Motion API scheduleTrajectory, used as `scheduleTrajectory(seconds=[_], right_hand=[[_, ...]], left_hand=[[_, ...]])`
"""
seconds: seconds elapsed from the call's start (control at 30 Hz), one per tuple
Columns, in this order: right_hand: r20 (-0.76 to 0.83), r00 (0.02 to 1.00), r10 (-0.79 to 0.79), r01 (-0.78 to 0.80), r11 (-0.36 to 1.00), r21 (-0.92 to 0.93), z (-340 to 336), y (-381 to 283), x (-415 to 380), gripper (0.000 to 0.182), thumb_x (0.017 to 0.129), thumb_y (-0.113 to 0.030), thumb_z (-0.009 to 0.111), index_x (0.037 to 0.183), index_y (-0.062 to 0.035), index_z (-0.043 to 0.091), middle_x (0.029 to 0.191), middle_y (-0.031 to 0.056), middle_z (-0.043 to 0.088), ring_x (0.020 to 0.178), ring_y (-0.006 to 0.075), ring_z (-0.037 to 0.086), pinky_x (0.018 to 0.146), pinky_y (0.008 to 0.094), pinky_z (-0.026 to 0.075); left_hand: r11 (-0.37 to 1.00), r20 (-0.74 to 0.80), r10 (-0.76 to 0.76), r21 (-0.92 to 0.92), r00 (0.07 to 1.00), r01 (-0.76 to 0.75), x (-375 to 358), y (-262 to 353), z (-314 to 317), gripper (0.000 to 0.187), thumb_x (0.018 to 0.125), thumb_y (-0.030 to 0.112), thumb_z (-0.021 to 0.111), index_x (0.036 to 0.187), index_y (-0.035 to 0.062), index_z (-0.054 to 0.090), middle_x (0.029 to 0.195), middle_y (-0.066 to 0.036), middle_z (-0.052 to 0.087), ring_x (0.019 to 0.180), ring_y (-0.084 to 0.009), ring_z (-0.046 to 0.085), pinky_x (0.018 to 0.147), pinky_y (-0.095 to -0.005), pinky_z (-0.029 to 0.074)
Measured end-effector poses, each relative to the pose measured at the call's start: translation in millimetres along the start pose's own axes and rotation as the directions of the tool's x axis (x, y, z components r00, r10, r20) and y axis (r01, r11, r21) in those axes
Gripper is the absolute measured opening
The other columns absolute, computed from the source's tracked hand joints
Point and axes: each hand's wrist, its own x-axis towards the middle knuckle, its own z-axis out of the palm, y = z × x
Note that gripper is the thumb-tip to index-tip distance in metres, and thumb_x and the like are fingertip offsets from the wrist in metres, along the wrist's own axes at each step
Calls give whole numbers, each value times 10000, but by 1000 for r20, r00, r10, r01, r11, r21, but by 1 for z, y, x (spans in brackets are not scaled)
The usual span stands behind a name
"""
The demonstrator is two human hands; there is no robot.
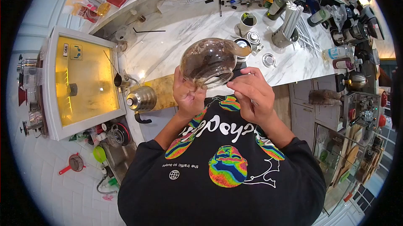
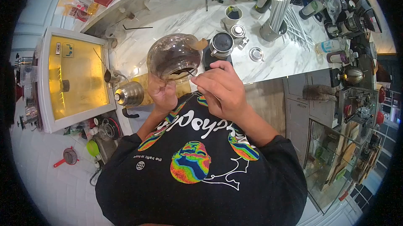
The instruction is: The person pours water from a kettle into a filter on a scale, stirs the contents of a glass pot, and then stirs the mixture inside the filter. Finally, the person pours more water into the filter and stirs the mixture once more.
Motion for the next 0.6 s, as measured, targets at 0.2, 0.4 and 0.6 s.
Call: scheduleTrajectory(seconds=[0.2, 0.4, 0.6], right_hand=[[17, 1000, -1, 1, 1000, -2, -1, 2, -1, 310, 788, 36, 708, 1089, -39, 690, 886, 87, 700, 796, 256, 666, 865, 448, 492], [-16, 1000, 6, -5, 999, 37, -1, 3, -2, 294, 804, 31, 708, 1088, -40, 691, 886, 91, 702, 790, 258, 666, 861, 447, 493], [0, 1000, 4, -4, 1000, 19, 0, 3, 0, 264, 832, 21, 706, 1088, -39, 690, 886, 92, 704, 781, 259, 667, 861, 448, 493]], left_hand=[[999, -45, -45, -17, 998, 44, 2, 6, 5, 82, 839, 70, 693, 805, 8, 653, 1202, -220, 562, 1116, -315, 560, 957, -400, 441], [997, 5, -7, 82, 1000, 7, -10, -10, -4, 92, 825, 89, 693, 793, 13, 653, 1178, -212, 632, 1128, -324, 565, 1061, -440, 361], [994, -11, -38, 99, 999, 39, -7, -4, -2, 109, 817, 76, 677, 748, 15, 620, 1185, -225, 631, 1134, -325, 564, 1060, -438, 361]])
